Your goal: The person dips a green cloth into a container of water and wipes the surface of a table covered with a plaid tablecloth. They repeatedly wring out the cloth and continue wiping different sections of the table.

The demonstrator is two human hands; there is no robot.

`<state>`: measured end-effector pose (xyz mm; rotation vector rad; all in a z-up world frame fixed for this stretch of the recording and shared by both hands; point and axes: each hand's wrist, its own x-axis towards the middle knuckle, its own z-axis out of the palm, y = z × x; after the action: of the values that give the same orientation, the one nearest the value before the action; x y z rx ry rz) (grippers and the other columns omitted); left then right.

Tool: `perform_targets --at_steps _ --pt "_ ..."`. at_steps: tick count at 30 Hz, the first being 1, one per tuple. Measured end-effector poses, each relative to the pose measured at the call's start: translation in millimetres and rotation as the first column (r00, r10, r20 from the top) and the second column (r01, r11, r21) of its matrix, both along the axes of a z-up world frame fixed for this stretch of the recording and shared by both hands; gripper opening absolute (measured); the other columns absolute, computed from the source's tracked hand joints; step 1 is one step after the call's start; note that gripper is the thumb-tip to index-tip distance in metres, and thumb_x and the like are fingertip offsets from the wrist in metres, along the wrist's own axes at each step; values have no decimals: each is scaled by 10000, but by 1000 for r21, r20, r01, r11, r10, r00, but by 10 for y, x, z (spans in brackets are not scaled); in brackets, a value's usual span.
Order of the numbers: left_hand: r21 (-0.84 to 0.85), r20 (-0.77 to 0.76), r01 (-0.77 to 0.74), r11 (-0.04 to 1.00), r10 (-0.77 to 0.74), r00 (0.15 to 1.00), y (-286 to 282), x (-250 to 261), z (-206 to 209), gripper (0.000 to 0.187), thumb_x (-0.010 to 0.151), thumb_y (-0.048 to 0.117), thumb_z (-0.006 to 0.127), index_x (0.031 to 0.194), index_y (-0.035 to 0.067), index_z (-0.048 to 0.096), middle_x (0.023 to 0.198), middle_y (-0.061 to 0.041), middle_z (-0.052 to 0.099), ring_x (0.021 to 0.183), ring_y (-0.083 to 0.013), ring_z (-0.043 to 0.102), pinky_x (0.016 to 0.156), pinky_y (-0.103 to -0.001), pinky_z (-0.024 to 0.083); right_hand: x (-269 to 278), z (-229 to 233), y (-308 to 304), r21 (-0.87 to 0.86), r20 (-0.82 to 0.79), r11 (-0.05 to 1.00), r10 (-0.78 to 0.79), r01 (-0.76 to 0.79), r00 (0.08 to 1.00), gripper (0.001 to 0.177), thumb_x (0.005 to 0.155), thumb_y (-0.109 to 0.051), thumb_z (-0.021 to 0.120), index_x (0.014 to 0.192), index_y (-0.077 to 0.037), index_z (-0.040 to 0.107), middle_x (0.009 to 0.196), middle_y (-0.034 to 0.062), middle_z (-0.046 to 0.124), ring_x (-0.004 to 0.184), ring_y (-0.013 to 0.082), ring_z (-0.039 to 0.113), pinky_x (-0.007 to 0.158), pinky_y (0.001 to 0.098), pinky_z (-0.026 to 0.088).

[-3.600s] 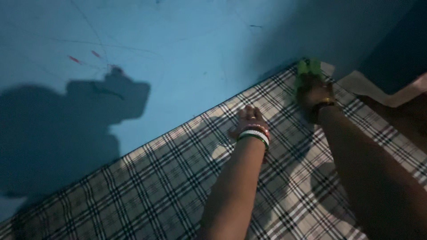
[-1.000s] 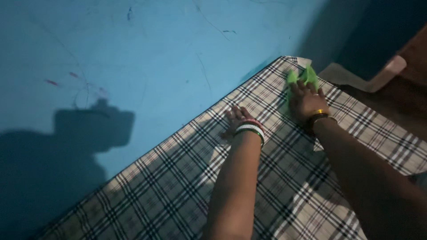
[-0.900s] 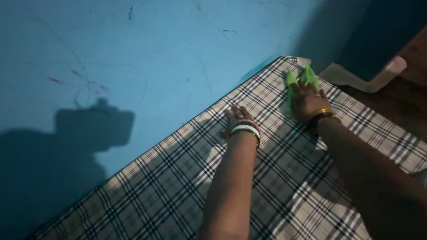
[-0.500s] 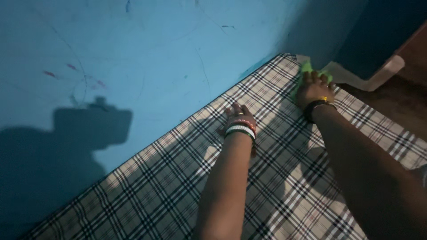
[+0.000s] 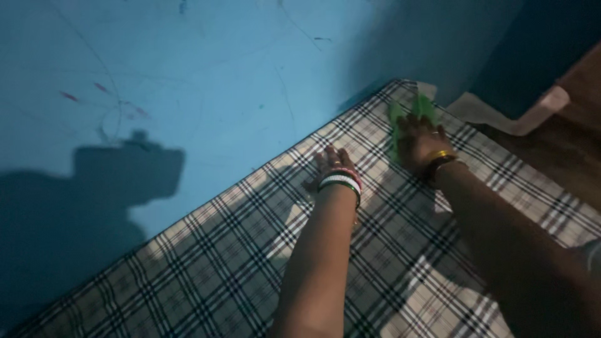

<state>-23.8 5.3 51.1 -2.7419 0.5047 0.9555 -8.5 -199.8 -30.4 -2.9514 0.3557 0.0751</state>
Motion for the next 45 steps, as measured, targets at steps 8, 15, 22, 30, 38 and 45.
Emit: perform_targets --at_steps 8,15,22,30,38,45 --pt "-138 -9 -184 973 185 983 -30 104 -151 1187 849 384 829 1666 179 -8 1733 -136 -140 1585 -414 -82 1157 -756 284 478 -151 14 -70 -26 992 -105 103 994 696 1023 -402 394 1649 -220 149 1722 81 127 1582 315 106 1270 515 94" --pt "-199 -41 -267 943 264 964 16 92 -144 1159 896 372 784 1665 192 -64 1721 -86 -207 1576 -383 -131 1172 -741 251 183 152 400 -19 -101 983 179 -182 979 618 1033 -378 365 1616 -294 178 1718 10 76 1586 255 70 1279 462 79" --pt "-267 -58 -309 913 305 951 64 90 -36 1009 931 460 676 1659 215 23 1736 -88 -133 1595 -395 -94 1174 -734 276 359 318 135 61 -88 997 43 -38 995 605 1055 -260 354 1639 -300 198 1749 49 85 1568 288 157 1279 528 105" --pt "-168 -49 -257 952 252 967 -2 146 -128 1159 879 419 776 1667 222 -51 1728 -89 -167 1581 -384 -103 1168 -733 259 824 92 498 6 -89 1000 11 -10 996 700 1017 -282 445 1644 -303 135 1734 103 62 1549 426 167 1232 529 227" --pt "-166 34 -148 975 155 987 -56 275 -468 988 966 445 648 1659 213 -17 1725 -132 -165 1578 -434 -112 1155 -793 216 508 96 495 -81 172 906 424 -416 889 580 1009 -359 502 1557 -257 338 1696 124 261 1500 352 335 1203 485 308" --pt "-252 -66 -308 918 301 951 12 226 -262 1153 855 414 781 1655 262 -35 1733 -68 -175 1589 -366 -112 1158 -775 245 576 209 -113 271 -145 854 -420 445 896 707 1041 -403 503 1649 -202 203 1609 250 317 1386 449 471 1105 562 458"
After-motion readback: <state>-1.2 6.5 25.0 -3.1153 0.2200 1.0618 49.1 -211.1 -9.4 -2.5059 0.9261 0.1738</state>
